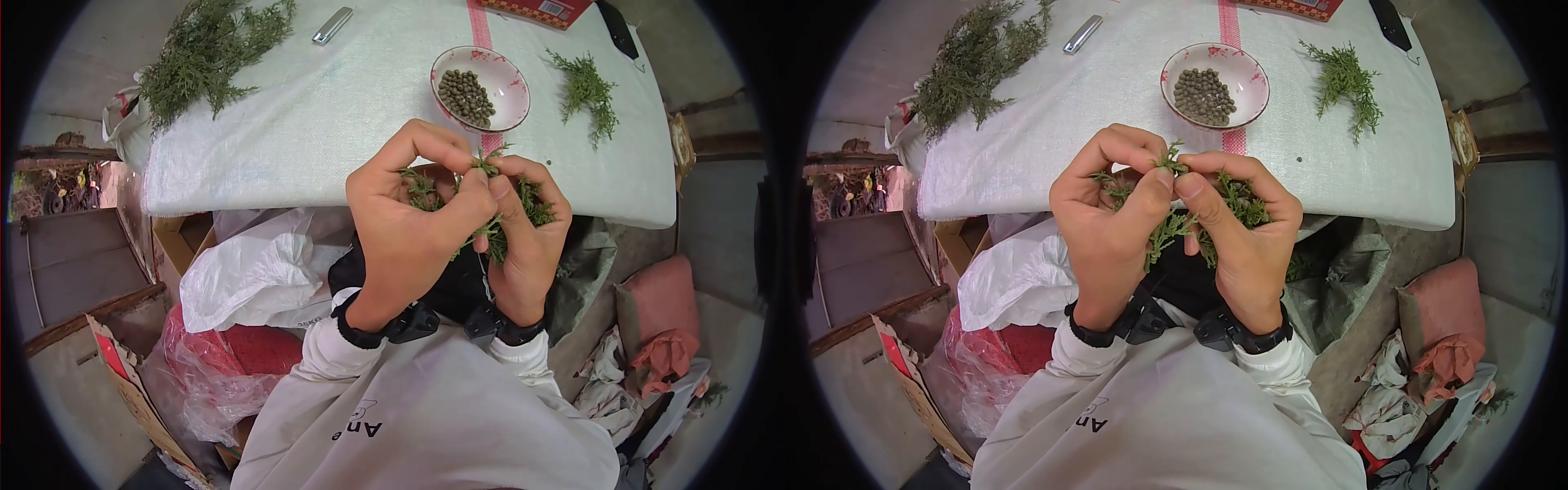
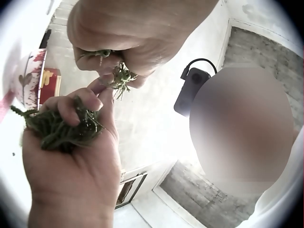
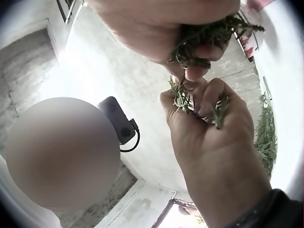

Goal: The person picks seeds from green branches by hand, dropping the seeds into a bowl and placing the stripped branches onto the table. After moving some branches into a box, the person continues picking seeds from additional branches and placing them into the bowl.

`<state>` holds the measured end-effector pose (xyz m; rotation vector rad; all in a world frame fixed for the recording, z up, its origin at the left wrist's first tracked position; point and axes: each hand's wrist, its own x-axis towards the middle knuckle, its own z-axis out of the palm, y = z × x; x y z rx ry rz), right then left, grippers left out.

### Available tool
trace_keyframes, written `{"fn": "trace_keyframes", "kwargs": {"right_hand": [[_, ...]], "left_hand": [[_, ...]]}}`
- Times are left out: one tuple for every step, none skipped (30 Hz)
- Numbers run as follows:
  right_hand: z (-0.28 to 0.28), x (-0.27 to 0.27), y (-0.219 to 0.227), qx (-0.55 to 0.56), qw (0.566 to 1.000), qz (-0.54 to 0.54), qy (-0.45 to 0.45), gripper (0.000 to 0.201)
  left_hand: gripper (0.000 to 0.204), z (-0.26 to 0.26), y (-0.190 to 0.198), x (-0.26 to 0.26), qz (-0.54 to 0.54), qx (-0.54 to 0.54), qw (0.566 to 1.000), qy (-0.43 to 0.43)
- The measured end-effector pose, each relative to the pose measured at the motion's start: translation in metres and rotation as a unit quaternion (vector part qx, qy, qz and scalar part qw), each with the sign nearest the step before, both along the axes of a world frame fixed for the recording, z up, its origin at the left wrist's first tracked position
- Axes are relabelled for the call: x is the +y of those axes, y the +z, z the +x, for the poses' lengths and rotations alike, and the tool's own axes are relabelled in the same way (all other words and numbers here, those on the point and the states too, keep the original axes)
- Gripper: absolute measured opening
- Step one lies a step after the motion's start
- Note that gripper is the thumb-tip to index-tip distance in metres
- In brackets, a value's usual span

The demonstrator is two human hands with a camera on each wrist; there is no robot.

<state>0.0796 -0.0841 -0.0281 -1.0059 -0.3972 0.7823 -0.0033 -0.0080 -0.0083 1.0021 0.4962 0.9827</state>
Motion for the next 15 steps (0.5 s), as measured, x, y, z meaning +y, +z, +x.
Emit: {"fn": "trace_keyframes", "kwargs": {"right_hand": [[0.0001,-0.0004,-0.0004,-0.002,1.000,-0.002,0.001,0.019],[0.0003,-0.0003,-0.0005,-0.006,1.000,-0.003,0.002,0.019],[0.0005,0.0002,-0.0004,-0.007,1.000,-0.002,0.003,0.019],[0.0004,0.0002,-0.0003,-0.006,1.000,0.001,0.004,0.020],[0.0003,0.0002,-0.0003,-0.005,1.000,0.004,0.003,0.020],[0.0002,0.0003,-0.0002,-0.005,1.000,0.007,0.003,0.020],[0.0001,0.0007,0.0003,-0.005,1.000,0.007,0.004,0.020],[-0.0001,0.0013,0.0011,-0.004,1.000,0.003,-0.003,0.020],[-0.0003,0.0018,0.0019,-0.003,1.000,-0.001,-0.009,0.020],[-0.0005,0.0022,0.0023,-0.002,1.000,-0.005,-0.015,0.020],[-0.0001,0.0021,0.0021,-0.002,1.000,-0.004,-0.015,0.020],[0.0009,0.0015,0.0018,-0.013,1.000,-0.008,-0.015,0.020],[0.0019,0.0006,0.0014,-0.024,0.999,-0.013,-0.017,0.019],[0.0025,-0.0002,0.0012,-0.035,0.999,-0.017,-0.019,0.019],[0.0030,-0.0005,0.0014,-0.034,0.999,-0.016,-0.021,0.019]], "left_hand": [[0.014,0.0000,-0.0006,0.0002,0.000,0.000,1.000,0.001],[0.014,0.0002,-0.0020,0.0008,0.001,-0.002,1.000,0.004],[0.013,0.0006,-0.0033,0.0017,0.002,-0.004,1.000,0.006],[0.013,0.0007,-0.0040,0.0022,0.003,-0.006,1.000,0.008],[0.013,0.0006,-0.0039,0.0025,0.003,-0.006,1.000,0.009],[0.013,0.0004,-0.0039,0.0029,0.008,-0.001,1.000,0.006],[0.013,0.0001,-0.0038,0.0031,0.013,0.005,1.000,0.004],[0.013,0.0000,-0.0038,0.0034,0.017,0.010,1.000,0.002],[0.013,-0.0001,-0.0038,0.0034,0.017,0.010,1.000,0.002],[0.012,-0.0001,-0.0039,0.0034,0.020,0.010,1.000,0.002],[0.011,-0.0001,-0.0040,0.0033,0.023,0.011,1.000,0.002],[0.010,0.0001,-0.0042,0.0033,0.026,0.011,1.000,0.002],[0.010,-0.0002,-0.0050,0.0036,0.026,0.011,1.000,0.001],[0.009,-0.0011,-0.0063,0.0042,0.033,0.035,0.999,0.003],[0.008,-0.0018,-0.0079,0.0048,0.039,0.059,0.997,0.005]]}}
